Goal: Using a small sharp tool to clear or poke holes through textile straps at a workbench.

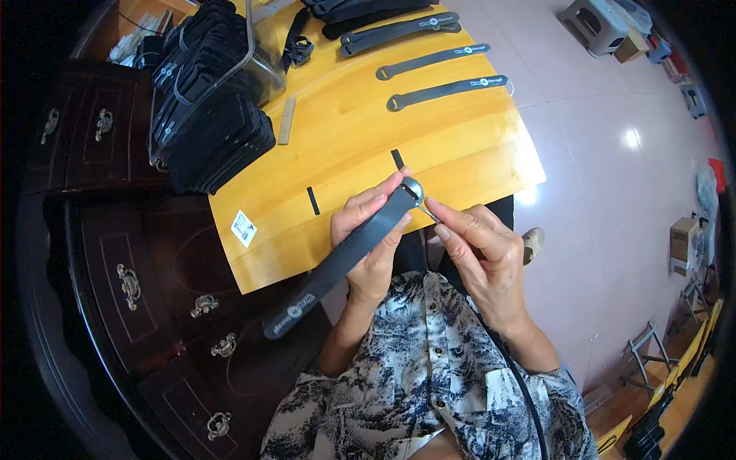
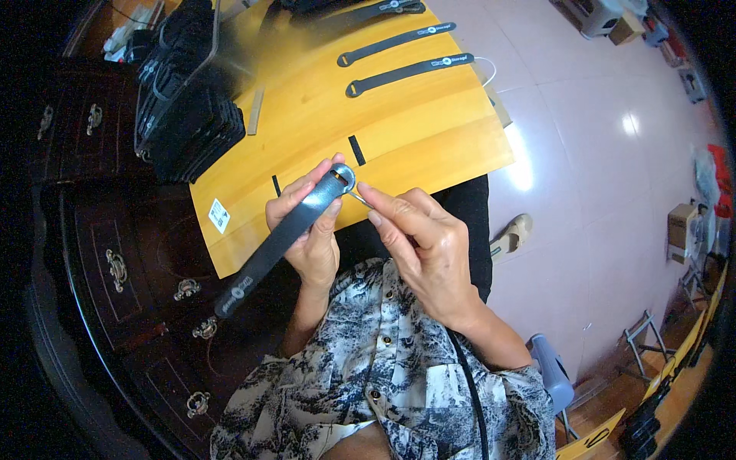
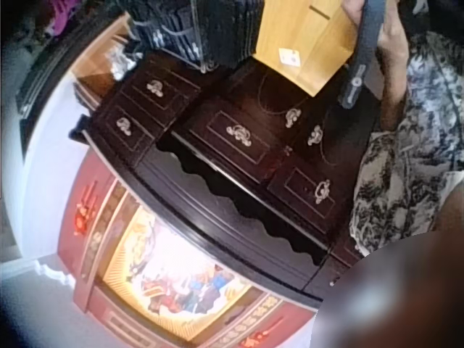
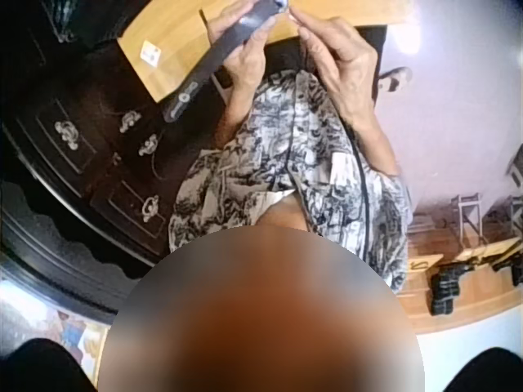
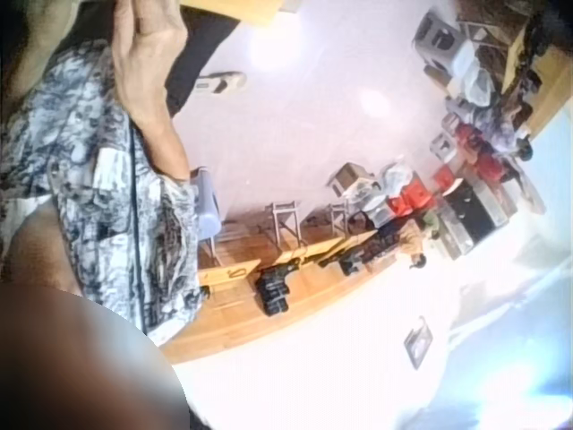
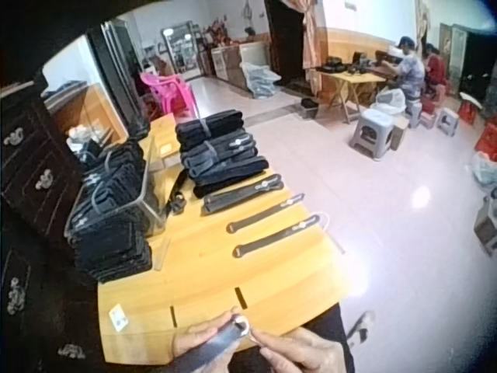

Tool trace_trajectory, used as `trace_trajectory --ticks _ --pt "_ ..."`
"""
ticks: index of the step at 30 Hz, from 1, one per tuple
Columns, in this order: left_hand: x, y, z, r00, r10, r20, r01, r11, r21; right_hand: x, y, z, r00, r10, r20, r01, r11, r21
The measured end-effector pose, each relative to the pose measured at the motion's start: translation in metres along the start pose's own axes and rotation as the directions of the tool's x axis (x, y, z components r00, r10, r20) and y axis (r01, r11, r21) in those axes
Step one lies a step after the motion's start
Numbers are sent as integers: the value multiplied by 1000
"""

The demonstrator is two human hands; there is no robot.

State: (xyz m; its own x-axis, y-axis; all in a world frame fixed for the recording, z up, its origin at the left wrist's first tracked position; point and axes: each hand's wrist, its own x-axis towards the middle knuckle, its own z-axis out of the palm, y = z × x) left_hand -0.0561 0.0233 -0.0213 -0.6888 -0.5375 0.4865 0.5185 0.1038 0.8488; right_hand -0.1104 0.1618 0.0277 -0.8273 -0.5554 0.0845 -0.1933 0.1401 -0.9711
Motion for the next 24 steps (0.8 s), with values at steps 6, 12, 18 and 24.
trace_trajectory --ticks 6,12,18,24 --pt "0 -1 -4 994 80 78 -90 987 133 -1 4 0 1000 -14 -10 14 1000 -17" --pt "2 1 -6 991 86 103 -107 968 226 3 2 -3 888 396 235 -460 774 436" --pt "1 0 -5 992 82 98 -97 981 165 4 17 6 999 -34 24 33 999 44" --pt "0 -13 -3 968 226 109 -241 958 153 4 2 -2 680 482 552 -668 98 738"
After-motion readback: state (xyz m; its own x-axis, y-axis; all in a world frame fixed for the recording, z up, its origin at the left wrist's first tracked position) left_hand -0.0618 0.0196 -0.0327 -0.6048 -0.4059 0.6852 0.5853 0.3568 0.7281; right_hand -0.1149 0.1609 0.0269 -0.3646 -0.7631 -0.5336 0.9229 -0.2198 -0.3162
